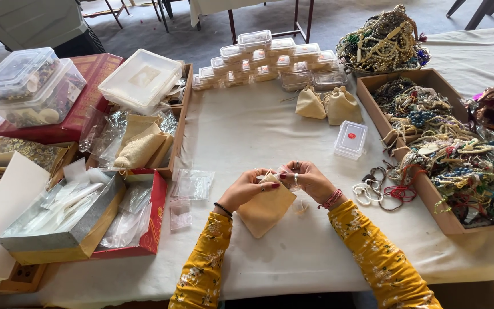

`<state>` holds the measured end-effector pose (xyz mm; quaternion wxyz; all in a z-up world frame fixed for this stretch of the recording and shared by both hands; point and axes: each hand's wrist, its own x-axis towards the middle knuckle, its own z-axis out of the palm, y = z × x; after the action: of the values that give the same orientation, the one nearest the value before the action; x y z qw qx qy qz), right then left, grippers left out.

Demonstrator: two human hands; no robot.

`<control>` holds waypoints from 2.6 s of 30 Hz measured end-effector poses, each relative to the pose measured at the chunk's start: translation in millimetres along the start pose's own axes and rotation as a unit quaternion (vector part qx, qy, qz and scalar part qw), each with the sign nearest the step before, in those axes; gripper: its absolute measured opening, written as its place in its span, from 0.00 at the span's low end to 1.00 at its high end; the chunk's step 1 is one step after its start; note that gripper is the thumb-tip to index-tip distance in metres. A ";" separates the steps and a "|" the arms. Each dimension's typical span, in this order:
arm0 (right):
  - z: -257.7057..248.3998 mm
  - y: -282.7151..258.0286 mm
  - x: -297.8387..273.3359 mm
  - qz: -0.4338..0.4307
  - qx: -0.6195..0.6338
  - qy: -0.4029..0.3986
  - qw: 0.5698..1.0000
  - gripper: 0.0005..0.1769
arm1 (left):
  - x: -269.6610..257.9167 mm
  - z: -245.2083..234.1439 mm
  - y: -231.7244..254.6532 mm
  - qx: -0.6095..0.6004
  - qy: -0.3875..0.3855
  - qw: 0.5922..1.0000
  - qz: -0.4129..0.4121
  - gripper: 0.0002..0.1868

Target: The person picks up a beaded bracelet from a box, places it into a small plastic bag, and then puts the bag into a beige drawstring pouch. They tie the pouch closed and place it into a small clear plastic container, which is then closed and set aside. This process is repeated for additional items.

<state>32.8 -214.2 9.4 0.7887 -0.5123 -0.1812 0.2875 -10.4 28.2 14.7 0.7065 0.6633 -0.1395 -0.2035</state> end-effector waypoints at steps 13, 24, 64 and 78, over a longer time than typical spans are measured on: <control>36.2 -21.4 -11.2 0.009 -0.175 -0.028 0.984 0.17 | 6.8 0.8 -2.7 -0.117 0.111 0.985 0.055 0.30; 18.2 -8.7 -6.0 -0.012 -0.195 0.009 0.981 0.13 | -1.6 5.3 14.1 -0.092 0.108 0.988 0.061 0.20; 33.7 -41.0 -24.3 -0.126 -0.378 0.038 0.916 0.15 | 0.6 36.7 11.8 -0.091 0.065 0.992 0.064 0.28; 48.6 -44.1 -23.5 -0.116 -0.218 0.025 0.969 0.18 | -7.6 38.3 32.2 -0.210 0.062 0.975 0.043 0.27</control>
<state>-1.7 -208.6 69.7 0.6906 -0.6542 -0.2776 0.1347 -31.7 -0.7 50.4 0.8452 0.5051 -0.0786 -0.1561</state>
